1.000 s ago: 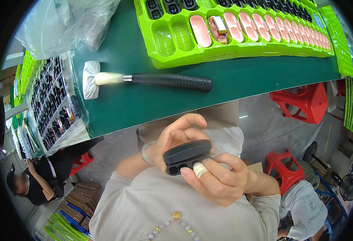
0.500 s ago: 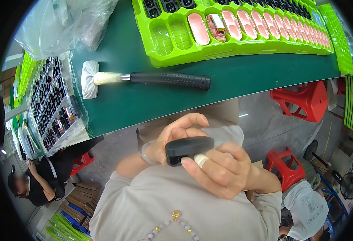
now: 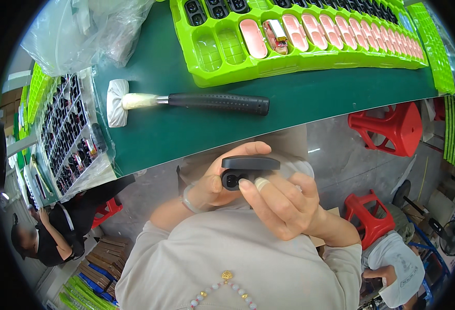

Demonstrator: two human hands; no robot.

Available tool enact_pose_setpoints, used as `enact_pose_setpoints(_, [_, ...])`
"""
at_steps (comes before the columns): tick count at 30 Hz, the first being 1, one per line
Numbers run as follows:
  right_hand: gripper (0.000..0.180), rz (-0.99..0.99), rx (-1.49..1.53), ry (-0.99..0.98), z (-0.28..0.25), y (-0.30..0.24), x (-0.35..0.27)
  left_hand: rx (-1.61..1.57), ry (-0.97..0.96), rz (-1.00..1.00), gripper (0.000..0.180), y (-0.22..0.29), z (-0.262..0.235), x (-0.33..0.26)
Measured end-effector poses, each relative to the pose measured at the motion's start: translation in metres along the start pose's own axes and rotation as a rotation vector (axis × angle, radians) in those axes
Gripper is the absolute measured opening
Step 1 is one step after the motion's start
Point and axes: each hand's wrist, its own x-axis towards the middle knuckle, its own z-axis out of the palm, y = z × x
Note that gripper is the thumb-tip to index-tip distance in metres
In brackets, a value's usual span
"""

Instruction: The person assembles small black electronic devices at a factory workstation. They pick up a black casing, insert a battery and a circuit board, and close the unit. The person then uses a white rubber mallet to tap the device, likely to secure the casing, before placing it into a green plastic tray. This process is repeated for multiple units.

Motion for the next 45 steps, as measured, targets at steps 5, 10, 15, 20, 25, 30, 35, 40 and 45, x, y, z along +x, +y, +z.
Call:
enact_pose_setpoints(5, [0.033,-0.018,-0.042,0.037,0.0,-0.004,0.004,0.11,-0.046,0.009,0.101,0.001,0.002,-0.003])
enact_pose_setpoints(10, [0.03,-0.025,-0.064,0.091,0.004,-0.01,0.005,0.134,-0.055,0.019,0.102,-0.002,0.0,-0.004])
enact_pose_setpoints(15, [0.029,-0.07,-0.079,0.02,-0.002,-0.01,0.006,0.175,-0.017,0.0,0.102,-0.002,0.001,-0.005])
enact_pose_setpoints(20, [0.028,-0.087,-0.081,0.024,-0.001,-0.011,0.005,0.148,-0.061,0.002,0.102,-0.002,0.0,-0.004])
enact_pose_setpoints(25, [0.027,-0.023,-0.087,0.04,0.0,-0.011,0.004,0.198,-0.04,0.015,0.103,0.001,0.002,-0.006])
enact_pose_setpoints(30, [0.025,-0.065,-0.081,0.094,0.003,-0.008,-0.004,0.214,-0.134,0.039,0.106,0.001,0.001,-0.005])
enact_pose_setpoints(35, [0.024,-0.066,-0.079,0.084,0.004,-0.006,-0.003,0.151,-0.125,0.019,0.107,0.0,-0.001,-0.003])
enact_pose_setpoints(40, [0.021,-0.05,-0.046,0.08,0.007,-0.006,-0.002,0.157,-0.141,0.006,0.104,0.002,-0.004,-0.002])
enact_pose_setpoints(45, [0.02,-0.102,-0.038,0.15,0.016,0.004,-0.01,0.325,-0.067,0.041,0.087,0.017,0.02,-0.005])
